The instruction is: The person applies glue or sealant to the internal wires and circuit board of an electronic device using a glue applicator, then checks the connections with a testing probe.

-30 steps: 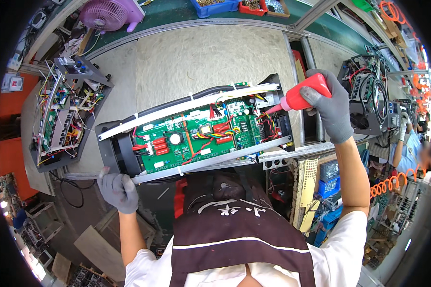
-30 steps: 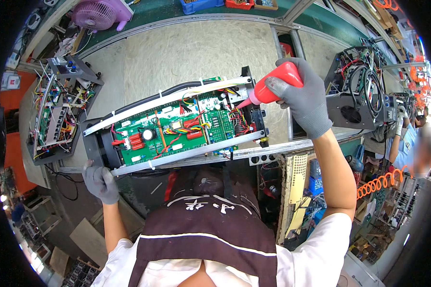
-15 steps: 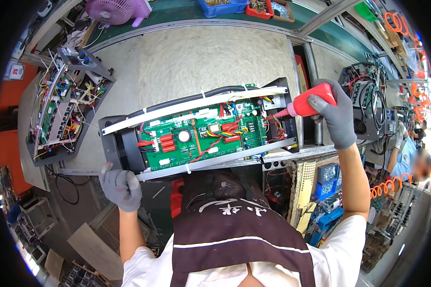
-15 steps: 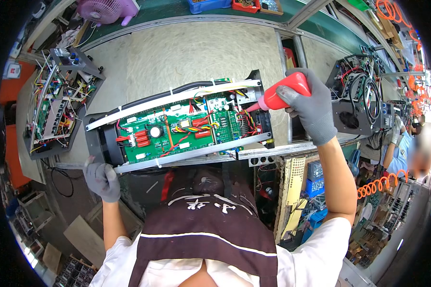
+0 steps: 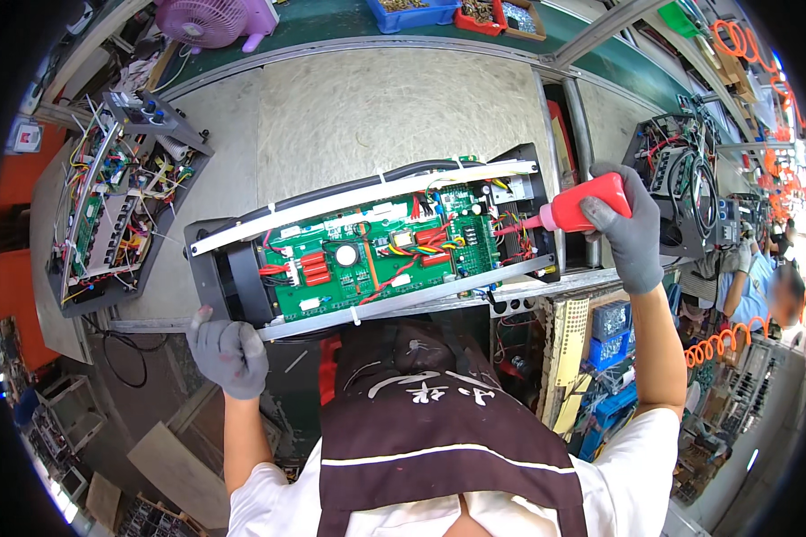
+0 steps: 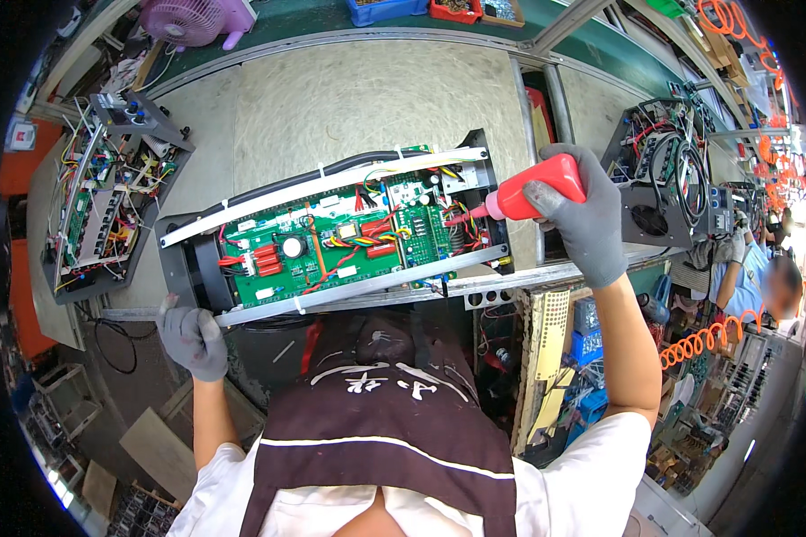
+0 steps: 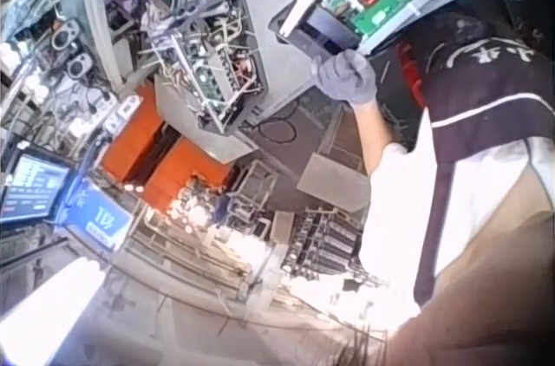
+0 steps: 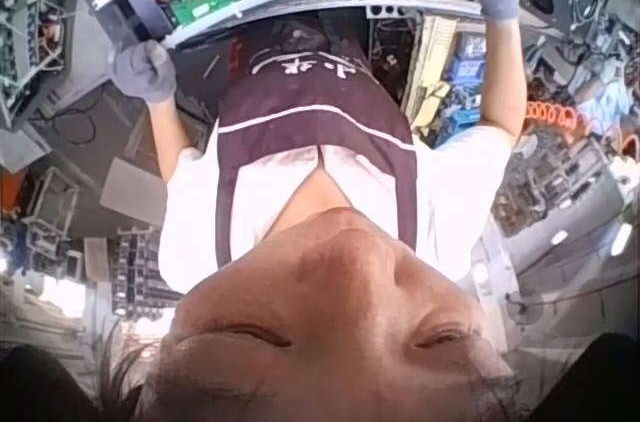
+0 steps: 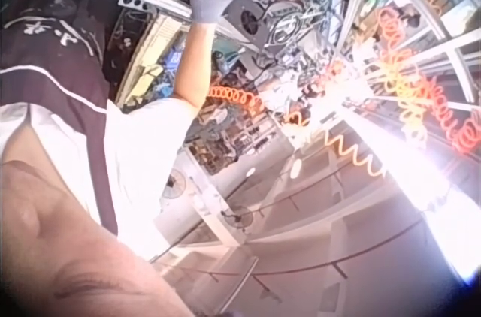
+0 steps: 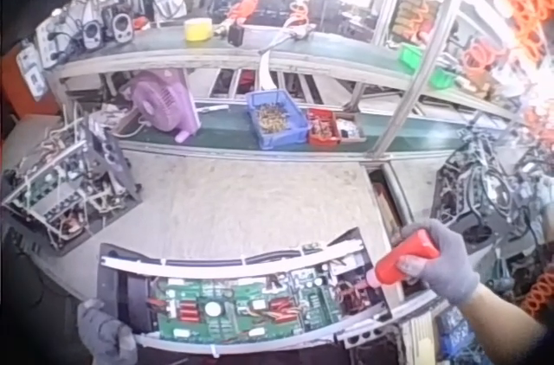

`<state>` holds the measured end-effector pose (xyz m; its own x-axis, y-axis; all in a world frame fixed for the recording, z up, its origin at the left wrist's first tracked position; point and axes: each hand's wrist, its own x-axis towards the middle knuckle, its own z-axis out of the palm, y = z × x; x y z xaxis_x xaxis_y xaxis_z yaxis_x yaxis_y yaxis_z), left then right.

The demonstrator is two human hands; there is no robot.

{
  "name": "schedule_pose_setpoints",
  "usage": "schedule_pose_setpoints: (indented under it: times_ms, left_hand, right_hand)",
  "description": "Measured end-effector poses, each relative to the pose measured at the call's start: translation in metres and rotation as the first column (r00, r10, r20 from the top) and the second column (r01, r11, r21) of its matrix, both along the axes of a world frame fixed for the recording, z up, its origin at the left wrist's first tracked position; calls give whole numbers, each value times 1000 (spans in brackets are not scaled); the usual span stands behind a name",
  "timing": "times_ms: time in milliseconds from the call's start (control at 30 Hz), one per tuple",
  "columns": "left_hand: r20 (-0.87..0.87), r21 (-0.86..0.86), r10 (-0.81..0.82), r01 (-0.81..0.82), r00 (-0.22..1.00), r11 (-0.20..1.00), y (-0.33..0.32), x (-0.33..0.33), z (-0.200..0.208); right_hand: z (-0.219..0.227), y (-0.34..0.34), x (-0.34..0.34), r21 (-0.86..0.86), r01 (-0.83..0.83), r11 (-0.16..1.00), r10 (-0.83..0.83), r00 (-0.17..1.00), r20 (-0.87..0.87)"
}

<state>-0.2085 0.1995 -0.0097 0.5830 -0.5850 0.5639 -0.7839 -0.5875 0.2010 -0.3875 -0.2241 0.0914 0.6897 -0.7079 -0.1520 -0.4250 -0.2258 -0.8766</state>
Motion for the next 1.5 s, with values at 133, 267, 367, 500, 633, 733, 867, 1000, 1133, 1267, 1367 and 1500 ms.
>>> schedule_pose_setpoints:
  times_ms: [133,267,367,500,633,733,867,1000,1133,1267,1367,1500]
  left_hand:
    - [8,16,-4,4,1000,1000,2,-1,0]
    - [-52,-2,8,-8,999,1000,5,-3,-3]
    - [-45,-4,-1,1,999,1000,3,-2,-1]
    - [-69,-4,0,0,998,1000,8,-2,-5]
    - [-63,20,19,-18,998,1000,6,-3,-2]
    - [-69,11,13,-12,998,1000,4,-3,-2]
    - [11,-7,1,-1,1000,1000,0,-1,1]
    - [16,-7,5,-5,1000,1000,-2,0,1]
    - [-57,0,12,-12,998,1000,7,-3,-4]
    - [-75,19,13,-11,997,1000,7,-1,-4]
    - [-59,21,24,-23,998,1000,6,-3,-2]
    - [-75,17,5,-4,997,1000,9,-2,-3]
  right_hand:
    - [7,9,-5,-59,20,998,-21,1000,-10]
    - [0,10,-14,-181,-66,981,68,998,4]
    - [1,14,-13,-227,-78,971,75,997,-22]
    - [-3,14,-15,-239,-68,969,65,998,-21]
    - [-12,14,-19,-245,-71,967,69,997,-16]
    - [-6,19,-17,-78,50,996,-49,999,20]
    - [-1,21,-20,-65,62,996,-60,997,40]
    - [-1,22,-26,-189,19,982,-6,997,71]
    - [-6,32,-27,-343,-69,937,104,991,85]
    - [-1,41,-19,-501,-153,852,175,985,-3]
    - [-5,43,-17,-559,-185,809,200,979,-36]
    - [-11,43,-23,-459,-99,883,122,992,22]
